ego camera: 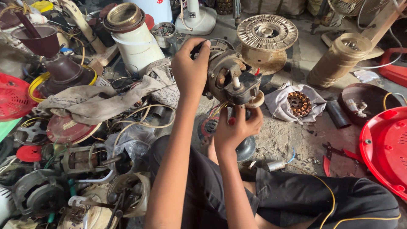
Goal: The person sits on the floor and repairs a ceiling fan motor. They use pliers to strip the insulation from several wires and then twist the exposed ends together to create electrical connections.
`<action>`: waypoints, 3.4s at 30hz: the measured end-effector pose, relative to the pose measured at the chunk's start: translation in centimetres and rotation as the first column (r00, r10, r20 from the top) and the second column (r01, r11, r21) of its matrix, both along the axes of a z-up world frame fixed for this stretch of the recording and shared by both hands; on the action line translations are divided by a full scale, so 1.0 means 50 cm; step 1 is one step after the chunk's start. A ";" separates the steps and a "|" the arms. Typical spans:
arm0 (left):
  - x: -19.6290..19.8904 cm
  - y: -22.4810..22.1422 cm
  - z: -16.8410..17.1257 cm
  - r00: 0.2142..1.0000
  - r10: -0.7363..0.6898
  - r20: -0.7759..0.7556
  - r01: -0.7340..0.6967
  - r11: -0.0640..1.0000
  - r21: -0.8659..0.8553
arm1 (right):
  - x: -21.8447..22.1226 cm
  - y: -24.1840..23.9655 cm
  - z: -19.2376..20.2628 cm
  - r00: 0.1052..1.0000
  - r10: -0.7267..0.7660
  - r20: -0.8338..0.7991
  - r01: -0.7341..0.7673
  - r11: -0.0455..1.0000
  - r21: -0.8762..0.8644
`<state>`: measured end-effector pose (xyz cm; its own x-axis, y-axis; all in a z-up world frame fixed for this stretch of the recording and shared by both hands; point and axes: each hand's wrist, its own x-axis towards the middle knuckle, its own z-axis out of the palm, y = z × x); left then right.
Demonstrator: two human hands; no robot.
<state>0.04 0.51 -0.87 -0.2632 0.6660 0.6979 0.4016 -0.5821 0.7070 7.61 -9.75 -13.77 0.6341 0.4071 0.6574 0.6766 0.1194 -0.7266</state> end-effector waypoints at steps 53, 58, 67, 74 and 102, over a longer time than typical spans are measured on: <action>0.031 -0.002 -0.025 0.964 0.078 0.255 -0.099 0.992 0.071 | 0.032 -0.050 0.034 0.707 0.571 -0.417 -0.528 0.819 0.225; 0.028 0.000 -0.024 0.970 0.059 0.237 -0.078 0.994 0.072 | 0.072 -0.026 -0.008 0.280 0.678 -0.680 -0.529 0.700 0.480; 0.010 0.006 -0.038 0.957 -0.087 0.277 0.072 0.995 0.066 | 0.101 -0.067 -0.013 0.388 0.648 -0.655 -0.600 0.717 0.354; -0.034 -0.065 -0.131 0.730 -0.275 0.626 0.347 0.938 0.007 | 0.112 -0.069 -0.063 0.345 0.699 -0.626 -0.486 0.704 0.518; 0.135 -0.296 -0.270 0.995 -0.089 -0.039 0.087 0.995 -0.049 | 0.828 -0.121 -0.276 0.928 0.326 0.182 0.151 0.119 -0.981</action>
